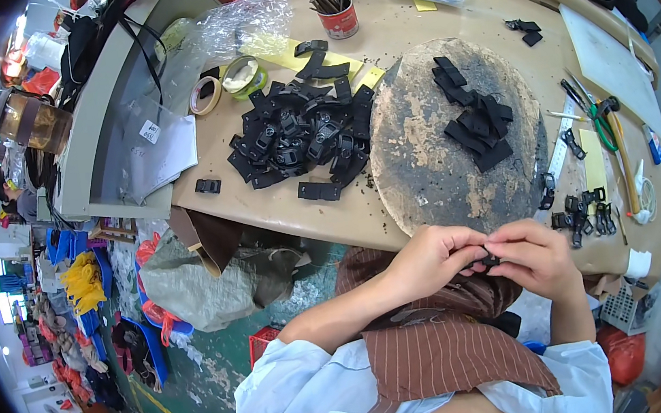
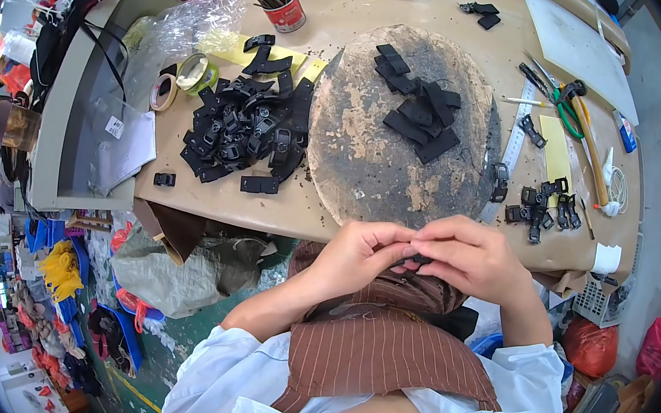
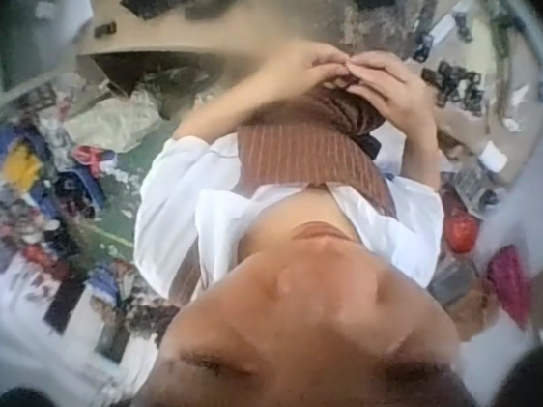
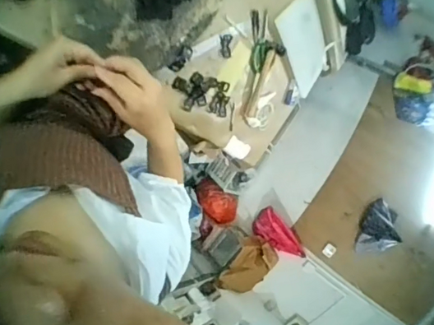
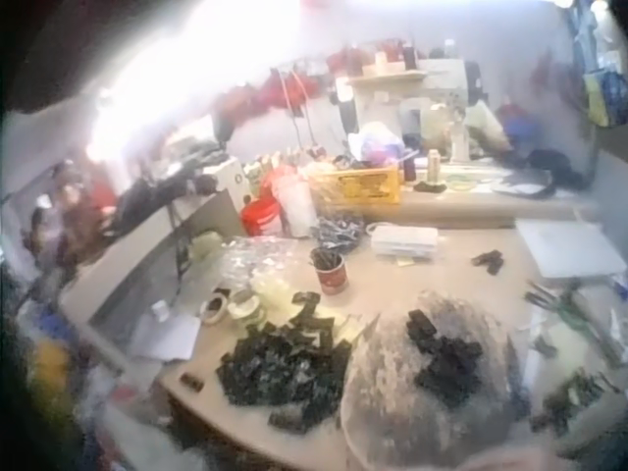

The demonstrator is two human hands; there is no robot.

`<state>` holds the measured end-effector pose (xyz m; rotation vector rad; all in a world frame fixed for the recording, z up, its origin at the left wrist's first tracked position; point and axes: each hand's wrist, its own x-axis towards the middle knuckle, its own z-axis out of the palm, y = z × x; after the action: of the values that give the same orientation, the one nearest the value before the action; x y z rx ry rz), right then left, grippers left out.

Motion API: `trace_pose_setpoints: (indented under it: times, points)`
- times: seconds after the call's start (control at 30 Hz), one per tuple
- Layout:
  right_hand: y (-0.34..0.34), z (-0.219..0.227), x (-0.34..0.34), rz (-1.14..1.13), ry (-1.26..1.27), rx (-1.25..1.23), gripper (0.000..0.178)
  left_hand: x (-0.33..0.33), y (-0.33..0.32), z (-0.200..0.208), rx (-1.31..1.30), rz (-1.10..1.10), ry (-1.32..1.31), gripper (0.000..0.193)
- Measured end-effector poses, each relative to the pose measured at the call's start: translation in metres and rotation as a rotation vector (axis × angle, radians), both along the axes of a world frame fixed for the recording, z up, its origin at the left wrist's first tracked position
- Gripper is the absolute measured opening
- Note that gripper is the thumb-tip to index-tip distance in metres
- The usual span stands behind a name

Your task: The person assembles black plastic buckles by hand, inserting the metal slider into the strap and securing it. They handle the components one at a time, inspecting the fit, and place the finished buckles into a clear plastic bag on the table.

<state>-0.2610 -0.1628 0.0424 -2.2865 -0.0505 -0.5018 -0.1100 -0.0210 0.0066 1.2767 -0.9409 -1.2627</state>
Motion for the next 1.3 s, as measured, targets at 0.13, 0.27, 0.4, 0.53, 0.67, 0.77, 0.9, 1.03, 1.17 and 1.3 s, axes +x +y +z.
trace_pose_setpoints:
  times: [0.13,0.27,0.4,0.53,0.67,0.77,0.9,1.03,1.17,1.3]
  points:
    - [0.003,-0.006,0.000,0.066,-0.024,0.018,0.023,0.005,0.004,0.010,0.057,-0.046,-0.093,0.017]
    - [0.013,-0.020,-0.001,-0.045,-0.111,0.033,0.021,0.000,0.002,0.000,0.012,0.125,0.081,0.018]
    - [0.037,-0.043,0.002,-0.318,-0.245,0.095,0.027,-0.008,-0.002,-0.015,-0.017,0.225,0.499,0.019]
    - [0.044,-0.041,0.000,-0.344,-0.230,0.135,0.028,-0.013,-0.002,-0.016,0.075,0.173,0.477,0.019]
    - [0.011,-0.012,-0.005,-0.072,0.084,0.291,0.043,0.003,0.007,-0.001,0.076,-0.143,-0.028,0.019]
    - [0.001,-0.012,-0.007,0.168,0.166,0.333,0.040,0.008,0.006,0.002,0.038,-0.312,-0.184,0.018]
    - [0.001,-0.008,-0.009,0.327,0.203,0.296,0.034,0.007,0.008,-0.001,0.064,-0.423,-0.210,0.018]
    - [0.008,-0.007,-0.012,0.359,0.208,0.231,0.025,0.000,0.010,-0.006,0.159,-0.457,-0.166,0.019]
    - [0.010,-0.005,-0.014,0.297,0.144,0.177,0.017,-0.002,0.001,-0.003,0.233,-0.467,-0.111,0.016]
    - [0.001,-0.007,-0.027,0.088,0.041,0.188,0.013,0.008,-0.030,-0.017,0.099,-0.510,0.157,0.018]
